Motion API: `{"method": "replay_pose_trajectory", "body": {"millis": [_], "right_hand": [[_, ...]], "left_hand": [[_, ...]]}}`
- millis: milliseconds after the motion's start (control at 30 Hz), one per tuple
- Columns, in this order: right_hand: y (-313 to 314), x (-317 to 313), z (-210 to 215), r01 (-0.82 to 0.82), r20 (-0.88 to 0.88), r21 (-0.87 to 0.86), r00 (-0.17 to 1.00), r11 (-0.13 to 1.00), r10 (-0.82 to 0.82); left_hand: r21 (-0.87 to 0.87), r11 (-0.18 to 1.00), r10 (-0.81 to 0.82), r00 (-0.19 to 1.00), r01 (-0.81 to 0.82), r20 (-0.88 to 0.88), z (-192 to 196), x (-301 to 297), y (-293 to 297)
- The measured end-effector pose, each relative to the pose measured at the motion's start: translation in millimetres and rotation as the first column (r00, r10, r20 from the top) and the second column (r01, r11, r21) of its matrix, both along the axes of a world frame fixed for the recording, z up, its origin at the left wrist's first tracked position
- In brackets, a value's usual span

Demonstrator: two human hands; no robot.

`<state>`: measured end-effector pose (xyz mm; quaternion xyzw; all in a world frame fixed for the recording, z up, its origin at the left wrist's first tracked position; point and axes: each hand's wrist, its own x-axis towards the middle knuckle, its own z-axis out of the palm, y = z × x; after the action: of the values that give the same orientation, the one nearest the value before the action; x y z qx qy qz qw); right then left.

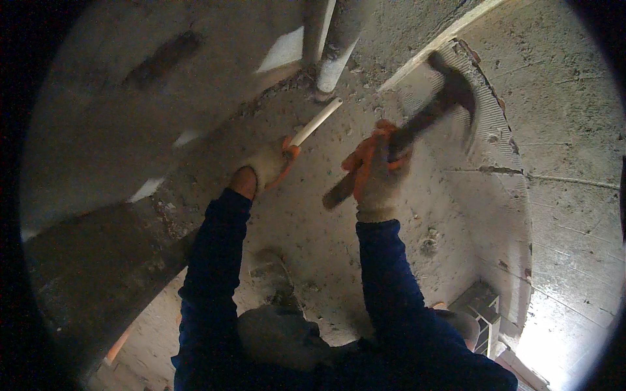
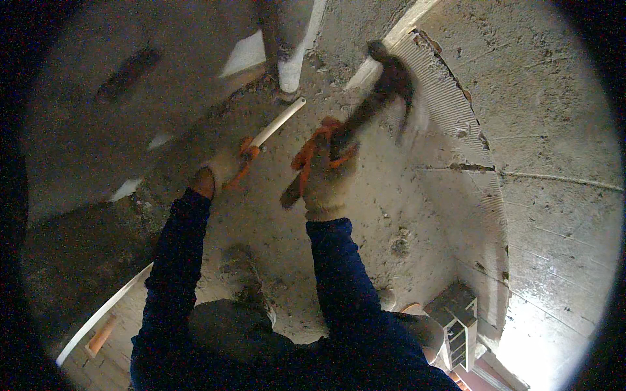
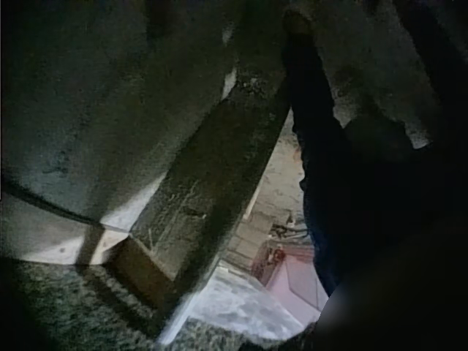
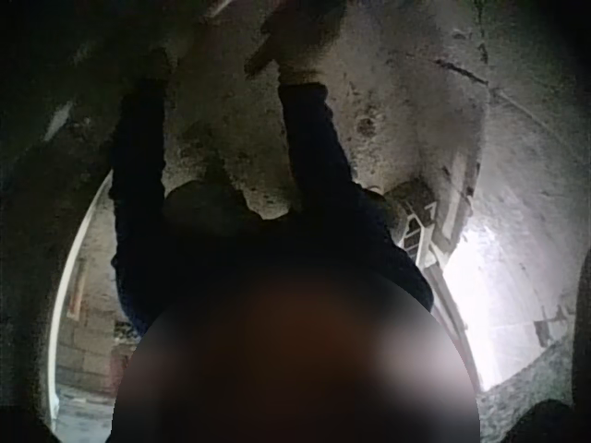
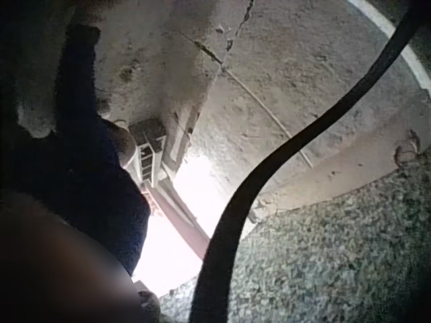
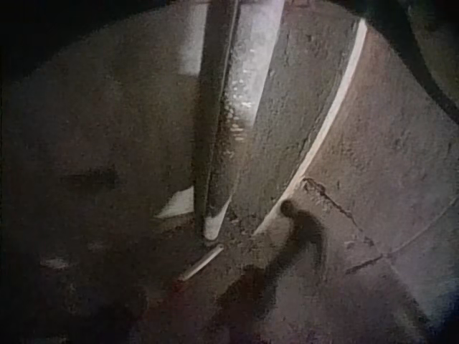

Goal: The person uses a hammer and chisel to break a concrete floor around a white pipe. They repeatedly strike the chisel to chip away the concrete, creating a hole around the pipe.

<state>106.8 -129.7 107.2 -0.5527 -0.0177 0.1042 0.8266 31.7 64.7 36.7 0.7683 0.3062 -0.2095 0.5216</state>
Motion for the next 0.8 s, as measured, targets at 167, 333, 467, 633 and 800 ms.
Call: {"method": "replay_pose_trajectory", "body": {"millis": [167,333,467,633,800], "right_hand": [[11.3,2.3,-21.7,-0.096,-0.236,-0.161,0.970,0.982,0.056],[-4.0,1.9,-27.2,-0.358,-0.498,-0.397,0.857,0.845,0.129],[-2.9,2.4,-15.3,-0.041,-0.223,-0.162,0.975,0.986,0.003],[13.1,3.8,-19.7,-0.223,-0.445,-0.367,0.895,0.903,0.040],[-16.5,11.0,-23.7,-0.368,-0.497,-0.363,0.854,0.856,0.157]], "left_hand": [[-0.036,0.993,-0.118,0.968,0.113,-0.220,-7.0,3.2,8.7],[0.082,0.991,-0.102,0.991,0.109,-0.087,-28.2,-1.7,1.4],[0.133,0.989,-0.069,0.997,0.062,0.045,-33.0,-0.1,2.2],[0.062,0.995,-0.075,0.996,0.078,-0.048,-8.7,2.9,1.8],[0.122,0.985,-0.099,0.980,0.121,-0.170,6.6,-1.5,-15.2]]}}
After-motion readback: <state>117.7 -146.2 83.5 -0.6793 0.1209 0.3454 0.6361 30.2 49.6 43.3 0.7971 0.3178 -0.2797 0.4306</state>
